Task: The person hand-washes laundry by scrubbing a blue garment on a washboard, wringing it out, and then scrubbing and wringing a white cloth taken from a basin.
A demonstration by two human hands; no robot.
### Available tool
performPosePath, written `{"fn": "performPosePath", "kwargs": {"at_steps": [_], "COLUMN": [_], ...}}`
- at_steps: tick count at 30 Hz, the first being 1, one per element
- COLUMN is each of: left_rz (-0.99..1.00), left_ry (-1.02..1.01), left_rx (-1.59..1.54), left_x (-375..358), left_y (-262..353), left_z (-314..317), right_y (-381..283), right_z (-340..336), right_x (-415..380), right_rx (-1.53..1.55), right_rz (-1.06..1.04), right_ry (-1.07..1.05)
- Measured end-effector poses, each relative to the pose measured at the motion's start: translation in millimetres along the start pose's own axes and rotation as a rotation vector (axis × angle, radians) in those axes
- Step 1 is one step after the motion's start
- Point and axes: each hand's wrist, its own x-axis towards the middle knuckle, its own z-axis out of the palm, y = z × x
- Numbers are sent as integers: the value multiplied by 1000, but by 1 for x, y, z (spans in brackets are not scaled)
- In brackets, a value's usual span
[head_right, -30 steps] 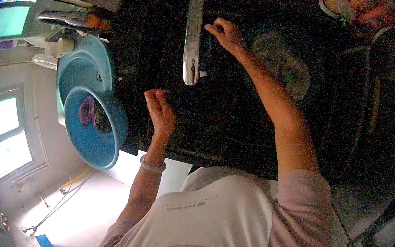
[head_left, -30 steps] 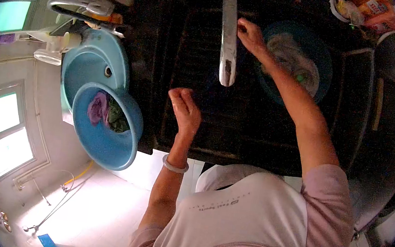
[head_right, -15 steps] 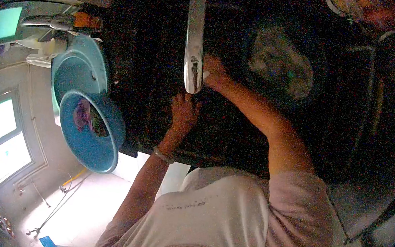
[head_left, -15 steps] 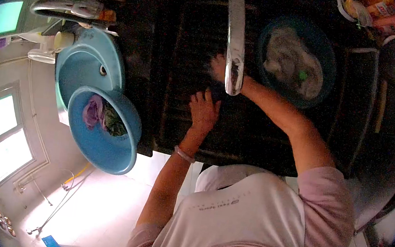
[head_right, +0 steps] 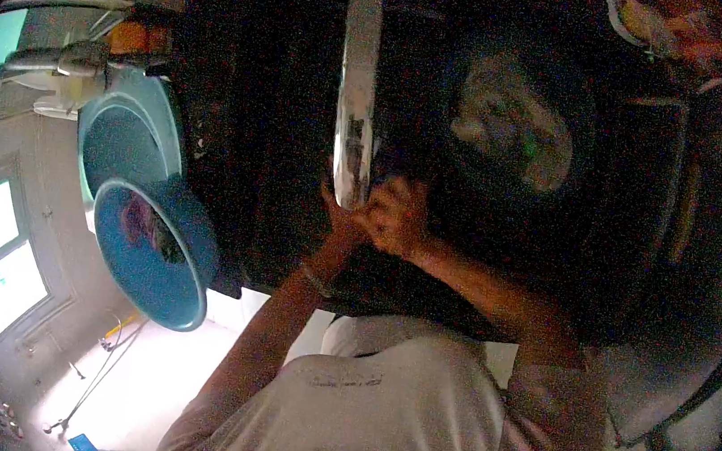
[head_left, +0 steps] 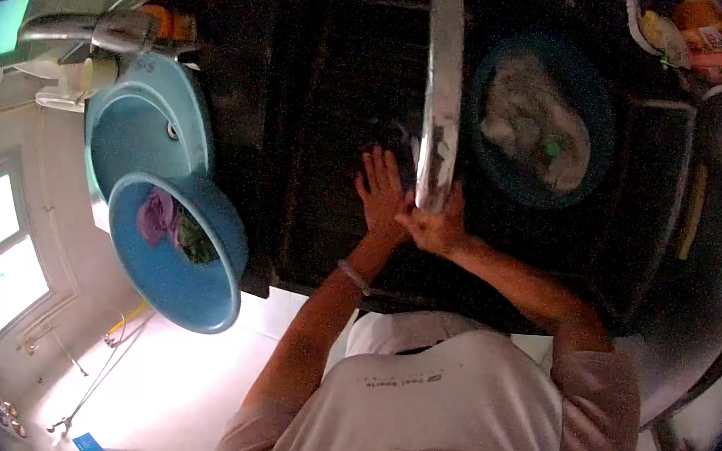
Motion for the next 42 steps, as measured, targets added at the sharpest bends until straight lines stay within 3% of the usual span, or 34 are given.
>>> {"fn": "performPosePath", "kwargs": {"at_steps": [2, 3, 5, 6, 8, 9, 10, 12, 13, 14, 16, 18, 20, 22, 24, 27, 28, 29, 30, 31, 33, 34, 38, 41, 42], "left_rz": [24, 51, 50, 46, 18, 102, 92, 67, 83, 94, 85, 70, 65, 59, 59, 143, 187, 210, 249, 291, 311, 391, 171, 89, 80], "left_ry": [74, 131, 133, 83, -26, 91, 94, 93, 32, -31, -12, 22, 51, 68, 89, 115, 105, 209, 191, 175, 370, 453, 242, 230, 245], "left_rx": [-384, -550, 277, 279, 285, 233, 288, 401, 309, 217, 185, 166, 162, 178, 220, 290, 329, 557, 394, 235, 472, 553, 378, 398, 439], "left_x": [9, 13, 4, 4, -3, -6, -4, 0, 5, 10, 11, 9, 10, 11, 11, 12, 13, 21, 19, 17, 16, 13, 12, 2, 0], "left_y": [-15, -17, 14, 24, 29, 26, 21, -2, -13, -24, -16, -7, -1, 1, -7, 4, 5, -15, -14, -11, 4, 21, 54, 55, 55], "left_z": [11, 8, -14, -24, -45, -50, -46, -23, -10, 3, 4, -3, -12, -22, -23, -24, -23, -6, -11, -19, -19, -30, -66, -85, -92], "right_y": [8, 31, 47, 55, 84, 98, 45, -2, -15, 12, 63, 104, 120, 95, 33, -5, -17, -31, -23, -11, 27, 37, 69, 71, 68], "right_z": [19, 30, 28, 27, 50, 62, 23, -5, -1, 45, 134, 132, 120, 85, 27, 3, 3, 3, 18, 23, 23, 18, 14, -34, -43], "right_x": [3, 54, 108, 134, 117, 108, 95, 56, 27, 15, -9, 51, 105, 121, 102, 35, 20, 5, -1, 13, 65, 86, 128, 134, 129], "right_rx": [-20, 86, -269, -440, -127, 27, -558, -276, -82, 315, 1210, 1018, 783, 305, -399, -56, -63, -79, -122, -144, -188, -278, -433, -290, -356], "right_rz": [-4, 213, 186, 201, 189, 185, 192, 290, 236, 407, 747, 647, 433, 303, 290, 310, 194, 79, -108, 1, 222, 270, 455, 409, 388], "right_ry": [-65, -125, 97, 209, 215, 219, 192, 48, 78, 87, 389, 255, 279, 245, 48, 8, 90, 169, 257, 178, 7, 23, 159, -382, -258]}}
